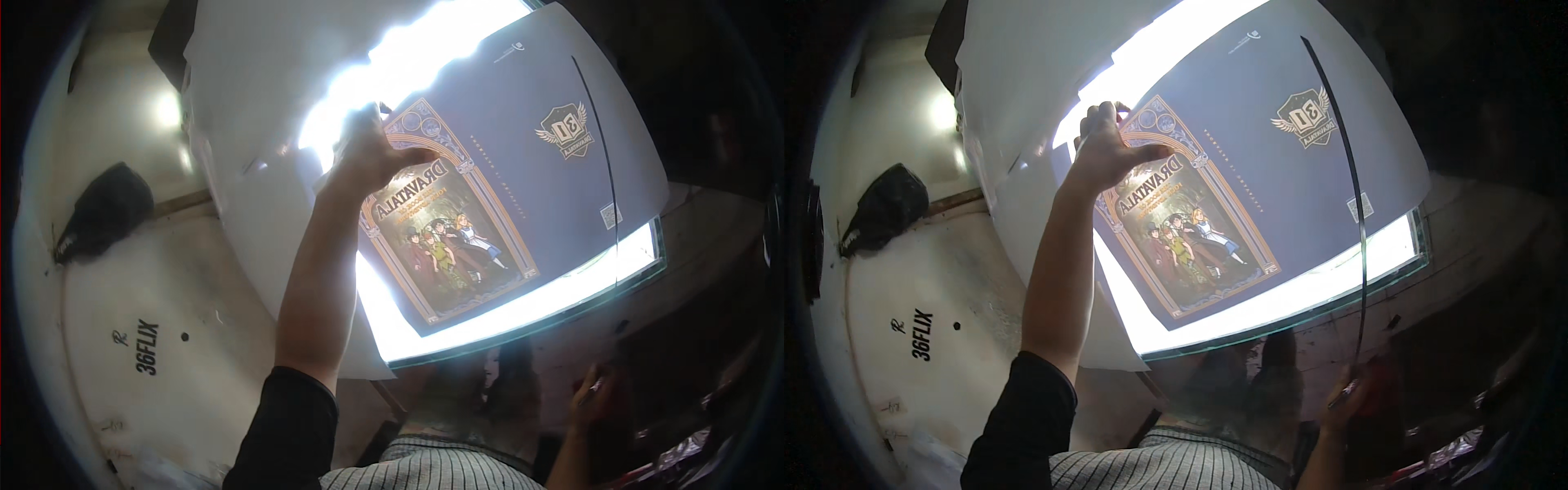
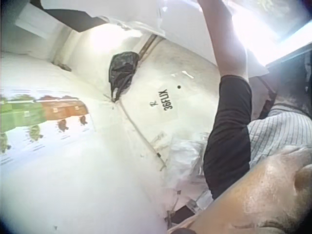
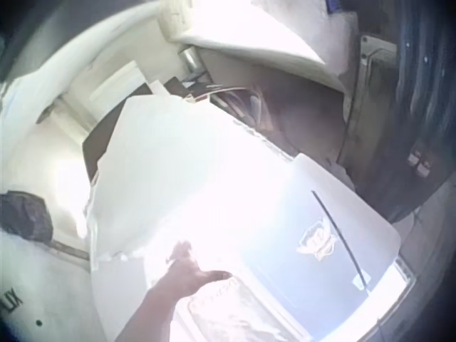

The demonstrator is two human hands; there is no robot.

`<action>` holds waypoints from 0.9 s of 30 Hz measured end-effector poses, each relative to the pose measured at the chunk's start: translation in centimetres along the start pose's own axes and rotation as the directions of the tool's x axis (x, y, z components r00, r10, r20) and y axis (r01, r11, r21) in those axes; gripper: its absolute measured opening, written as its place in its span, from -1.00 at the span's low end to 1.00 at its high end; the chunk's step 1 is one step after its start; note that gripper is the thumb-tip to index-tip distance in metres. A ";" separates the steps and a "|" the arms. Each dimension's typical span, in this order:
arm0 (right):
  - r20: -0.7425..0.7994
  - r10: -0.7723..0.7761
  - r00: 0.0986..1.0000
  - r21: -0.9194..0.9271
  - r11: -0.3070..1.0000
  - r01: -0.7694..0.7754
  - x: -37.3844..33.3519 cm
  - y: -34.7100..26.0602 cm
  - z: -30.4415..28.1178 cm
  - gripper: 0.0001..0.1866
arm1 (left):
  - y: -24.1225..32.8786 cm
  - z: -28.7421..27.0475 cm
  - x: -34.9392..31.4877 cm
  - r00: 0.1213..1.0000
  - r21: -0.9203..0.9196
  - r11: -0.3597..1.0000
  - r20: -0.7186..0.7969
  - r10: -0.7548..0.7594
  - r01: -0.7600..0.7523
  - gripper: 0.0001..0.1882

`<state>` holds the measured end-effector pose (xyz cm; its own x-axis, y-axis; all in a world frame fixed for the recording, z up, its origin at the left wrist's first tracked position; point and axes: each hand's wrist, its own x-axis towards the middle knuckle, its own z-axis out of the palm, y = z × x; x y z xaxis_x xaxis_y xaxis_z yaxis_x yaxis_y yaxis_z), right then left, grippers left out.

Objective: The person positions an artwork print over a lightbox and aligns a black frame piece alongside it, using a marker to make small alignment marks on the underlying white surface.

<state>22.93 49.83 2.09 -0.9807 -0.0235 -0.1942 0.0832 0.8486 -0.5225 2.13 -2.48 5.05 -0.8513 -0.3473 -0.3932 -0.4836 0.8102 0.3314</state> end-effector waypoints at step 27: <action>0.190 0.248 0.950 -0.082 0.968 -0.236 1.2 -0.4 -0.4 -0.29 | -1.5 -10.5 3.3 0.898 0.273 0.946 -0.350 0.269 -0.176 -0.55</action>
<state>21.69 49.70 2.38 -0.8772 0.0879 -0.4720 0.2978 0.8706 -0.3915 -2.10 -9.78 12.29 -0.9651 -0.2593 0.0359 -0.2515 0.9564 0.1483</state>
